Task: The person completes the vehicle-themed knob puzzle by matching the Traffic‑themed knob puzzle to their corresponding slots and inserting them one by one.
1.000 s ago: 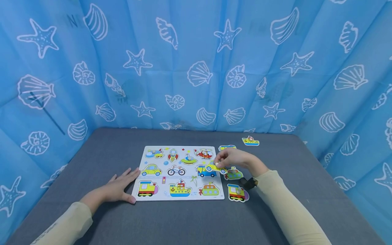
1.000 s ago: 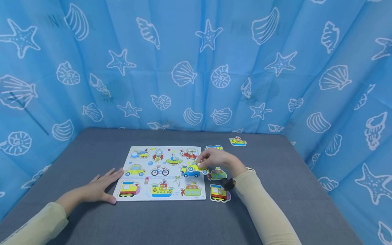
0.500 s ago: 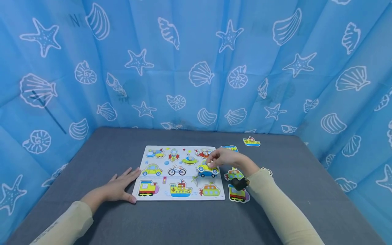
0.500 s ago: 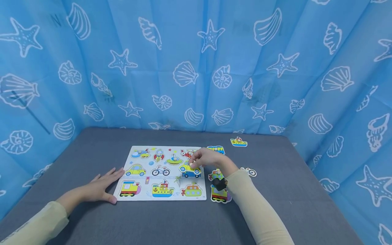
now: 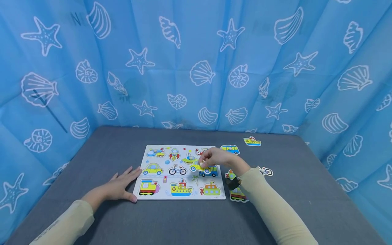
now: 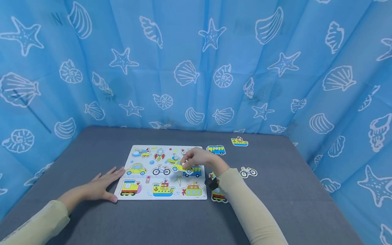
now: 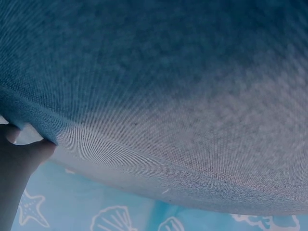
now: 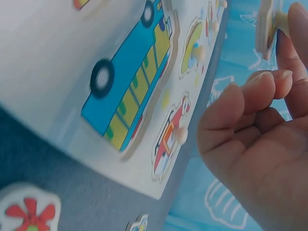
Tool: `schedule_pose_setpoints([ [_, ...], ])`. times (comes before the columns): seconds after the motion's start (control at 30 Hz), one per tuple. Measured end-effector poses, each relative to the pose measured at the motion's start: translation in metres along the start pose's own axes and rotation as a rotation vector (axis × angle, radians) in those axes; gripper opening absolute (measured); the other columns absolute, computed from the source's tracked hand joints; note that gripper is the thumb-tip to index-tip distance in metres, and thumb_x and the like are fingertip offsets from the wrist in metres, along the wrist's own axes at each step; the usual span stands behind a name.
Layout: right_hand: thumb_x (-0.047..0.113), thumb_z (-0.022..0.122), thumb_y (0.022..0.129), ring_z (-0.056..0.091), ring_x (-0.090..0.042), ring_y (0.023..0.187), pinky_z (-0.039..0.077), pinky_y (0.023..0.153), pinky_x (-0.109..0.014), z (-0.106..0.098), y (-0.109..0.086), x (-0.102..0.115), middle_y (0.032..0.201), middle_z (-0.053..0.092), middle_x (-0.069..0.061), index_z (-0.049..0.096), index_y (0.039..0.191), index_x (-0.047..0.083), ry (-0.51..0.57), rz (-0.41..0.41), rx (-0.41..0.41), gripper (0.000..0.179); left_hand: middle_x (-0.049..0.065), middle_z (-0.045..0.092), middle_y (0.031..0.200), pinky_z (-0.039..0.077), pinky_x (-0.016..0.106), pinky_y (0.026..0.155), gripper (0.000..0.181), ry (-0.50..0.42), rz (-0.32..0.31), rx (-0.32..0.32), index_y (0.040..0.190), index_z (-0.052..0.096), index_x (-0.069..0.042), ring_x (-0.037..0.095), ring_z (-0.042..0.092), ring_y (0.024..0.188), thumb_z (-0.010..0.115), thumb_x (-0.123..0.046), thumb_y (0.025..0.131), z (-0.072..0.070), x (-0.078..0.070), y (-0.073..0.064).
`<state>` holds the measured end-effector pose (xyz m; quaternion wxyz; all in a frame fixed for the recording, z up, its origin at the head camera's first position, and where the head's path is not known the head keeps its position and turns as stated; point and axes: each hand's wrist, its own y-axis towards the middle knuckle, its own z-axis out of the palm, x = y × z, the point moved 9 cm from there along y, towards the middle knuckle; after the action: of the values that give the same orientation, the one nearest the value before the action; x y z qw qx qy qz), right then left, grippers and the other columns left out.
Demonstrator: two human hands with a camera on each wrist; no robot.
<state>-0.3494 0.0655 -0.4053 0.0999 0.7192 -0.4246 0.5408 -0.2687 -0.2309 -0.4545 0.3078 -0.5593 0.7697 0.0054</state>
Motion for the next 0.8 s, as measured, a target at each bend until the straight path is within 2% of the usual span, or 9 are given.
schedule_pose_setpoints([
  [0.3, 0.003, 0.065, 0.092, 0.042, -0.018, 0.064, 0.038, 0.063, -0.03, 0.012, 0.011, 0.008, 0.067, 0.05, -0.001, 0.07, 0.095, -0.001, 0.003, 0.015, 0.003, 0.007, 0.019, 0.015, 0.16, -0.003, 0.073, 0.104, 0.114, 0.003, 0.008, -0.005, 0.155, 0.019, -0.005, 0.046, 0.001, 0.144, 0.079, -0.054, 0.071, 0.001, 0.001, 0.001],
  [0.8, 0.004, 0.068, 0.09, 0.047, -0.016, 0.07, 0.038, 0.065, -0.031, 0.032, 0.034, 0.016, 0.081, 0.062, -0.002, 0.07, 0.093, 0.002, 0.01, 0.057, -0.027, 0.005, 0.019, 0.016, 0.16, -0.004, 0.072, 0.105, 0.114, -0.008, -0.002, -0.009, 0.155, 0.019, -0.006, 0.045, 0.001, 0.145, 0.08, -0.052, 0.071, 0.001, 0.003, 0.001],
])
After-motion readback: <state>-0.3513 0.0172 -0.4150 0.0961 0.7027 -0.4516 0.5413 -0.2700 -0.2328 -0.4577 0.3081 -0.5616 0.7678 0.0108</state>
